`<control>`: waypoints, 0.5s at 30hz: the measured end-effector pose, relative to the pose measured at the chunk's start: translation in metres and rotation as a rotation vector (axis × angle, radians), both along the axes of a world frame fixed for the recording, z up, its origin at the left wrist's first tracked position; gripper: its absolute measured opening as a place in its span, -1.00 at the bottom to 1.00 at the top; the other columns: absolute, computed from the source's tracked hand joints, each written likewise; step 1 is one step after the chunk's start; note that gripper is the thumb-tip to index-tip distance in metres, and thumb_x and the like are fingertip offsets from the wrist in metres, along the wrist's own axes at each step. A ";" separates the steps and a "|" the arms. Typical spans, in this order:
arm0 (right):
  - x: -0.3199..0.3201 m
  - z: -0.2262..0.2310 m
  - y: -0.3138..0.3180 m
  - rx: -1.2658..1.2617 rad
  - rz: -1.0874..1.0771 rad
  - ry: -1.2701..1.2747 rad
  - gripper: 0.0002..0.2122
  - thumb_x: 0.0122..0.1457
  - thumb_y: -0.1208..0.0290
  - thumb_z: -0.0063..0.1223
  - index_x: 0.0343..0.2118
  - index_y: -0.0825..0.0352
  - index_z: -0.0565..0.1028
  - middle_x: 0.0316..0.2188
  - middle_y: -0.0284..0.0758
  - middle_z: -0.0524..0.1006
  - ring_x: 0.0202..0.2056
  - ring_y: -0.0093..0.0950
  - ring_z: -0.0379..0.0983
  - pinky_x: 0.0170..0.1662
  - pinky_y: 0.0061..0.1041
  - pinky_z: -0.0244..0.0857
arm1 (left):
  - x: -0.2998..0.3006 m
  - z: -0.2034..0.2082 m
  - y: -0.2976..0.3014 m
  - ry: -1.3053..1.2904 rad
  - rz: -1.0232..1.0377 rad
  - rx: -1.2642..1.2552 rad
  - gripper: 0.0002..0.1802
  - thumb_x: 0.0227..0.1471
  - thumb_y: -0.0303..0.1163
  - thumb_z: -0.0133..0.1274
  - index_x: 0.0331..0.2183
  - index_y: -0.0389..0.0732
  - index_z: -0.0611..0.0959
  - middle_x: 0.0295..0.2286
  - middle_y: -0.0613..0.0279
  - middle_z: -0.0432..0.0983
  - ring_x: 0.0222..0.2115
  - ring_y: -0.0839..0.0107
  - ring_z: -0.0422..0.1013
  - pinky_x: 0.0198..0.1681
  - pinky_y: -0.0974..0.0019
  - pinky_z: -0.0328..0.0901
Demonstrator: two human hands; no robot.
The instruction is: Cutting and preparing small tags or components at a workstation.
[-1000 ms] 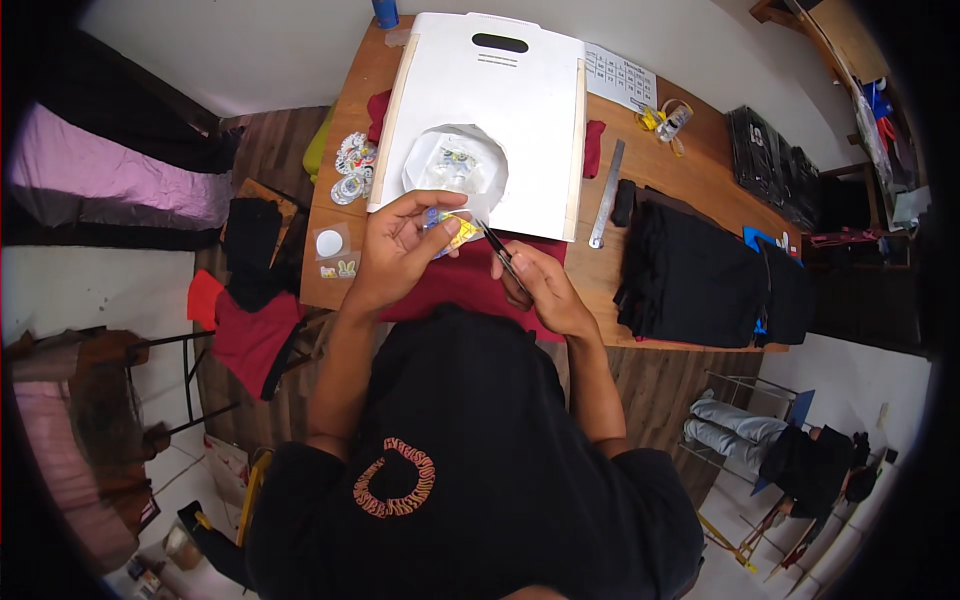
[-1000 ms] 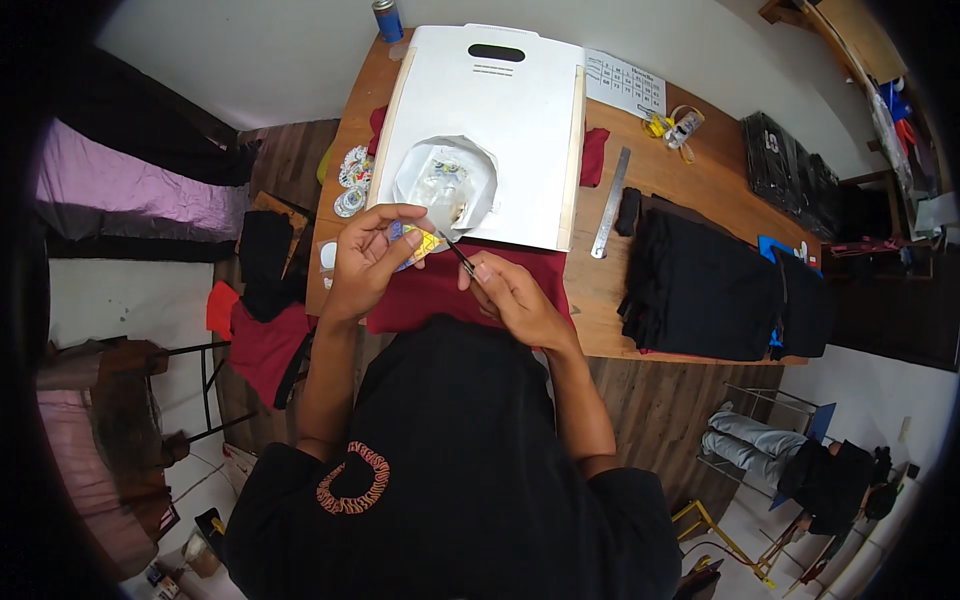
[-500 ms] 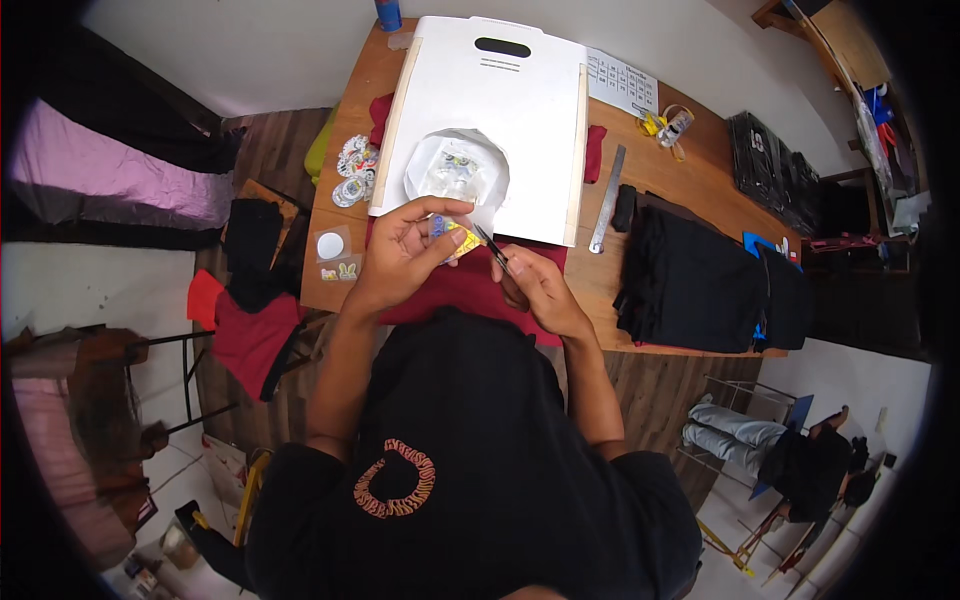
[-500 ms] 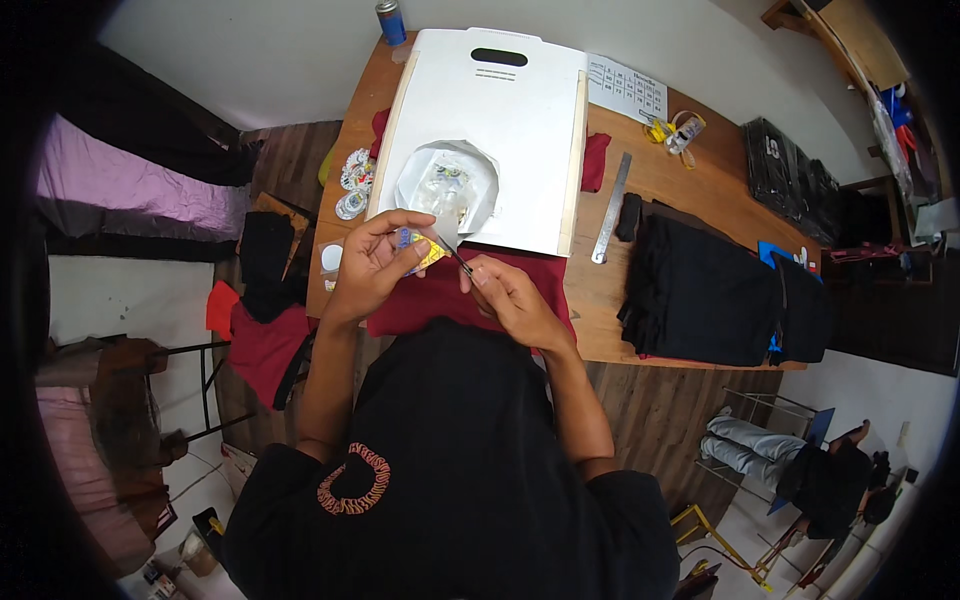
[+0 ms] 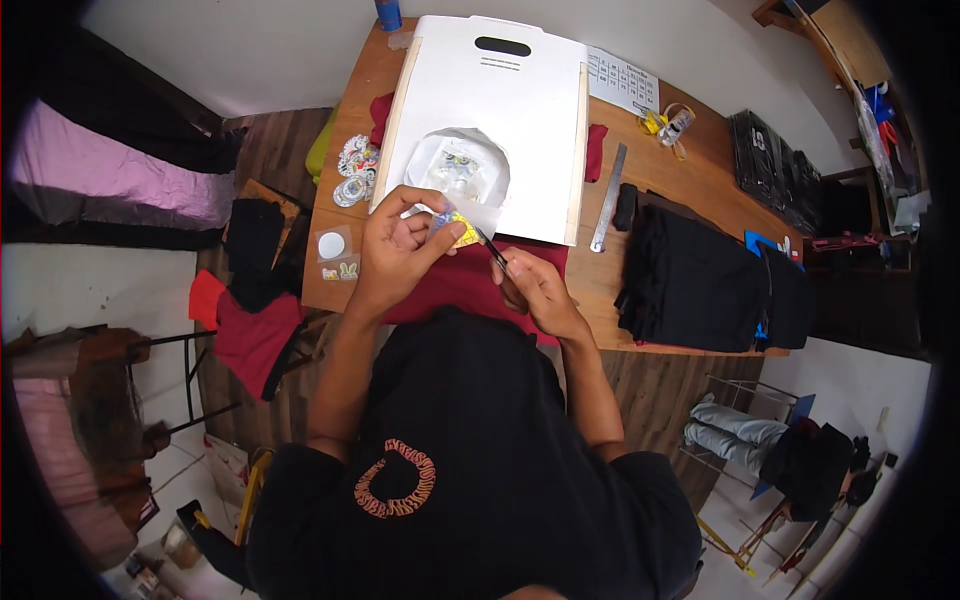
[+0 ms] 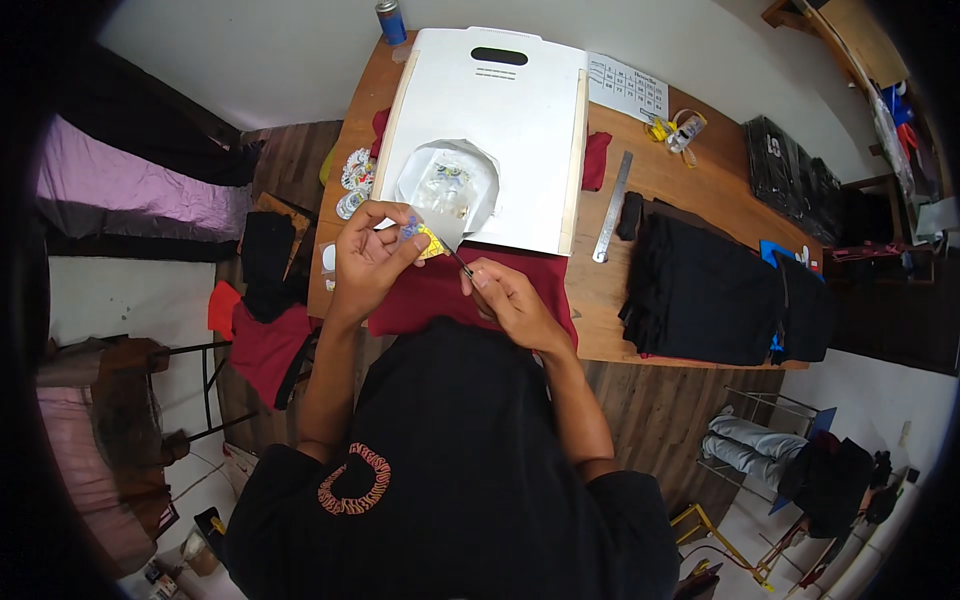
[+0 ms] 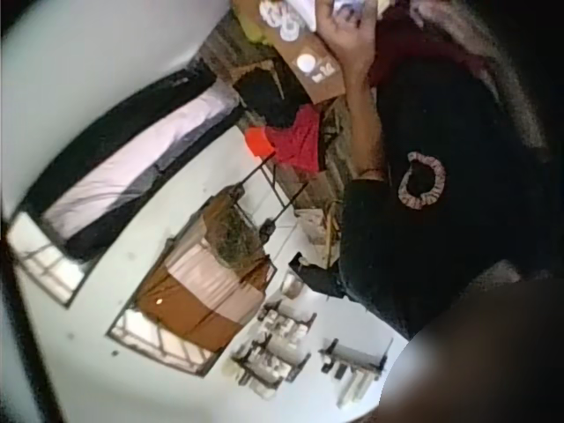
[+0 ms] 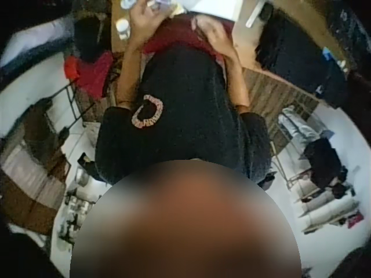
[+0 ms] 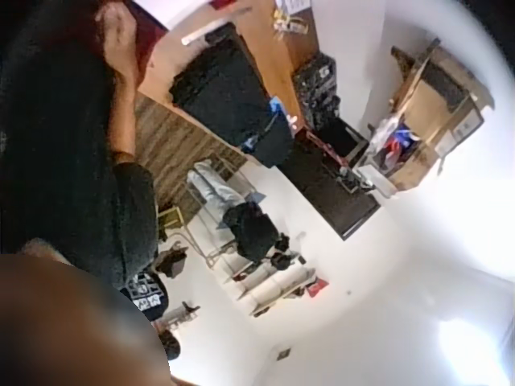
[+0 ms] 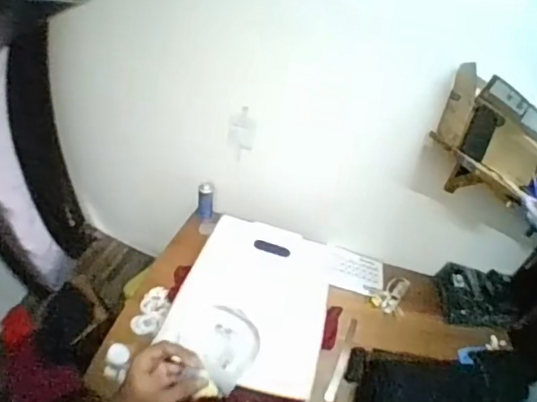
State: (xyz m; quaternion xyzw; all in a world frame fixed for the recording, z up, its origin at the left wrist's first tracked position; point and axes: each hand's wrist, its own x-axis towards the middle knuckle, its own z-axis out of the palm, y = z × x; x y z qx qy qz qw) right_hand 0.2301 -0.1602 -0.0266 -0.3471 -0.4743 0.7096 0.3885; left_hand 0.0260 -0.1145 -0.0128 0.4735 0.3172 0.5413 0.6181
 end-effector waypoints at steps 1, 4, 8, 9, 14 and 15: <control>-0.001 0.000 0.000 -0.002 -0.002 0.000 -0.69 0.34 0.18 -0.31 -0.35 0.35 0.34 -0.73 -0.55 0.10 -0.70 -0.72 -0.03 -0.61 -0.68 -0.11 | 0.000 -0.002 0.000 -0.001 0.034 0.025 -0.71 -0.03 -0.72 0.09 -0.21 -0.38 0.45 -0.21 0.10 0.40 -0.28 0.45 0.47 -0.30 0.51 0.43; -0.005 0.000 -0.001 0.011 0.001 0.011 -0.69 0.34 0.18 -0.30 -0.34 0.35 0.34 -0.73 -0.55 0.10 -0.70 -0.72 -0.03 -0.61 -0.67 -0.11 | -0.002 -0.001 -0.001 0.067 0.036 0.035 -0.79 0.00 -0.71 0.07 -0.24 -0.43 0.52 -0.22 0.08 0.43 -0.31 0.47 0.47 -0.29 0.51 0.42; -0.011 -0.002 -0.005 0.015 -0.020 0.012 -0.68 0.34 0.17 -0.31 -0.34 0.35 0.34 -0.74 -0.55 0.10 -0.70 -0.72 -0.03 -0.61 -0.67 -0.11 | 0.003 0.005 -0.001 0.111 0.084 0.045 -0.77 0.02 -0.70 0.04 -0.20 -0.45 0.56 -0.22 0.08 0.45 -0.30 0.50 0.46 -0.27 0.51 0.42; -0.012 -0.004 -0.006 0.020 -0.028 0.036 -0.68 0.34 0.17 -0.32 -0.34 0.35 0.34 -0.74 -0.55 0.10 -0.71 -0.72 -0.03 -0.61 -0.67 -0.11 | 0.004 0.007 -0.002 0.121 0.079 0.050 -0.74 0.02 -0.70 0.04 -0.17 -0.46 0.55 -0.21 0.10 0.45 -0.30 0.51 0.45 -0.26 0.51 0.41; -0.019 -0.005 -0.008 -0.005 -0.082 0.105 -0.67 0.35 0.17 -0.35 -0.34 0.36 0.33 -0.75 -0.52 0.10 -0.73 -0.71 -0.05 -0.61 -0.67 -0.09 | 0.008 0.011 -0.003 0.060 0.067 0.030 -0.67 0.01 -0.71 0.04 -0.10 -0.47 0.52 -0.18 0.12 0.43 -0.28 0.53 0.43 -0.24 0.51 0.40; -0.019 -0.005 -0.009 -0.003 -0.097 0.110 -0.68 0.35 0.18 -0.35 -0.34 0.36 0.32 -0.76 -0.52 0.11 -0.73 -0.71 -0.06 -0.62 -0.67 -0.08 | 0.008 0.011 -0.003 0.056 0.065 0.025 -0.66 0.02 -0.71 0.03 -0.10 -0.48 0.52 -0.18 0.12 0.43 -0.28 0.53 0.43 -0.23 0.51 0.39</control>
